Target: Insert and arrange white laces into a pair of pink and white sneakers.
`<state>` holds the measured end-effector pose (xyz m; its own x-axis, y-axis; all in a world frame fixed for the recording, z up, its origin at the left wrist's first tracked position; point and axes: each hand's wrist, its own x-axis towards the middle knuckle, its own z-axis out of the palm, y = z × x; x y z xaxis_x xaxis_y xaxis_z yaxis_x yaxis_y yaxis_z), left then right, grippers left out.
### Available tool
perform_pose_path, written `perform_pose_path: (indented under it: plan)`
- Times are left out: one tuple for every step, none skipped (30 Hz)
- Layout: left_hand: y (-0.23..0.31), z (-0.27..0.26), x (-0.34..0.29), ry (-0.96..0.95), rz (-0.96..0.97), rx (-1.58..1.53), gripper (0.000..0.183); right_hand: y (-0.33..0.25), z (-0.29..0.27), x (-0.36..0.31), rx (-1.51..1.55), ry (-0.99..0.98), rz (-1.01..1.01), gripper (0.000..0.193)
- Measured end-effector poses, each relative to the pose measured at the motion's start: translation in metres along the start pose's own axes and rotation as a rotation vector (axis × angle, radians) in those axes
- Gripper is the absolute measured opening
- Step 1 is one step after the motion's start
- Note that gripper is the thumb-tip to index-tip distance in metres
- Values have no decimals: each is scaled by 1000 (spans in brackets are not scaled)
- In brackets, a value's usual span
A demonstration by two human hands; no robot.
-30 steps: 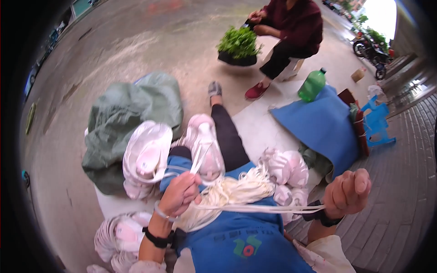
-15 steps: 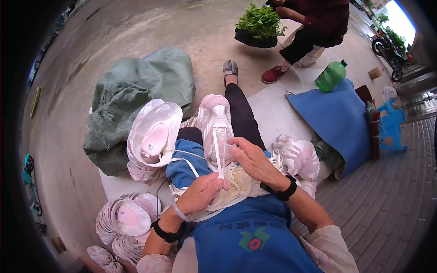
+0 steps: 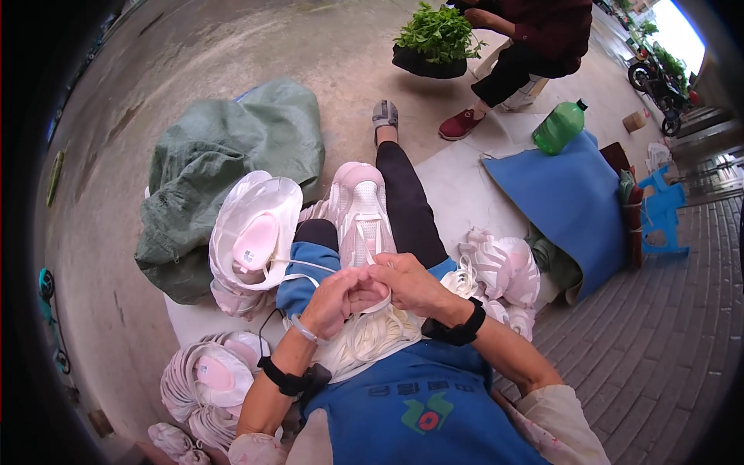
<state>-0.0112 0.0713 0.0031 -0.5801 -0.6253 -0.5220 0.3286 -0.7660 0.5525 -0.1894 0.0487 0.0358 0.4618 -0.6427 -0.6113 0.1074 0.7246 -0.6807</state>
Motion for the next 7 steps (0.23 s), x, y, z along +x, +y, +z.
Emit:
perform_pose_path:
  plan:
    - [0, -8, 12, 31, 68, -166, 31, -1, 5, -1, -145, -11, -84, 18]
    - [-1, -12, 26, 31, 67, -166, 31, -2, 8, -2, -291, -20, -169, 19]
    - [-3, -14, 42, -14, 35, -254, 32, 6, 6, 2, -289, -19, -168, 19]
    - [-5, -16, 56, -62, -1, -340, 35, 19, -3, 11, -466, 17, -361, 20]
    - [-8, -20, 64, -58, -5, -342, 35, 24, -4, 13, -643, 48, -550, 21]
    - [-12, -24, 71, -70, 33, -369, 39, 27, -10, 13, -778, 83, -582, 22]
    - [-15, -27, 74, -84, 66, -397, 44, 22, -16, 8, -913, 122, -610, 23]
